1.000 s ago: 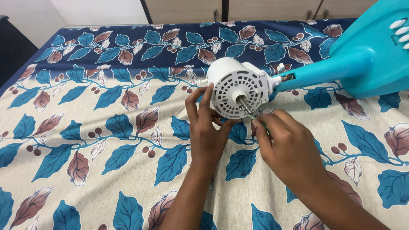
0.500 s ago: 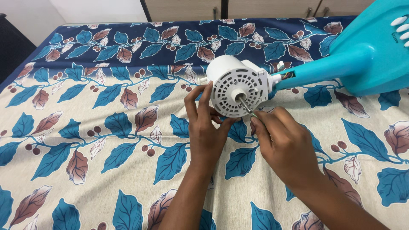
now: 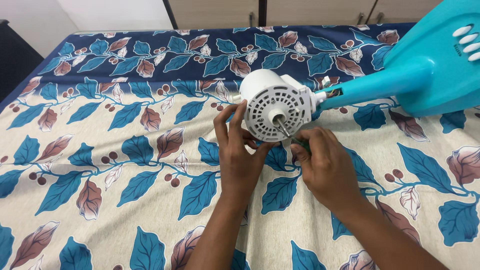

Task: The person uses a screwdriver to repeatedly probe and adjust the central hub of a white fan motor casing. The hands hold the motor steady while the tool is inserted into the center opening, with no visible disassembly or reassembly shown.

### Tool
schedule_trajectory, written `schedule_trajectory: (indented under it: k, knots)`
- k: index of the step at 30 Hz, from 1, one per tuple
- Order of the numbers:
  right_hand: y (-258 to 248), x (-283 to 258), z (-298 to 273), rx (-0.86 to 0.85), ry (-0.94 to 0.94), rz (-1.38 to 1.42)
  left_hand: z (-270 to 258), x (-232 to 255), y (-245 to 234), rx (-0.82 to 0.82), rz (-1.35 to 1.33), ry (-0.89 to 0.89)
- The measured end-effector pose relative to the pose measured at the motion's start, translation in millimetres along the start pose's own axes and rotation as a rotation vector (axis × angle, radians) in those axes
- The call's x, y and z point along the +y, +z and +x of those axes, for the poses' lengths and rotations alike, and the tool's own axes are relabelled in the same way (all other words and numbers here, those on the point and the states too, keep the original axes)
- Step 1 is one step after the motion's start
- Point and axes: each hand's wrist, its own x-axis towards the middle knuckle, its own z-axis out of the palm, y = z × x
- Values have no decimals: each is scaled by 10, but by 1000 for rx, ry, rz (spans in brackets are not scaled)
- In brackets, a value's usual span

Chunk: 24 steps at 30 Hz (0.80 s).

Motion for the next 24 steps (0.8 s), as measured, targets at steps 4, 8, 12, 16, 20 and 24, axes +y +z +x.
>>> schedule_trajectory:
  k: [4, 8, 12, 16, 20, 24]
  knots:
    - [57, 45, 17, -55, -49, -38, 23, -5, 5, 1, -9, -8]
    - [29, 53, 25, -79, -73, 44, 30, 13, 39, 7, -2, -6]
    - [64, 30, 132, 46, -64, 63, 18, 5, 4, 3, -2, -21]
    - [126, -48, 142, 67, -22, 59, 2, 4, 4, 0, -34, -13]
    - [160, -82, 148, 111, -22, 23, 27, 3, 9, 16, -24, -2]
    - [167, -97, 137, 123, 2, 55, 21, 10, 8, 17, -37, 4]
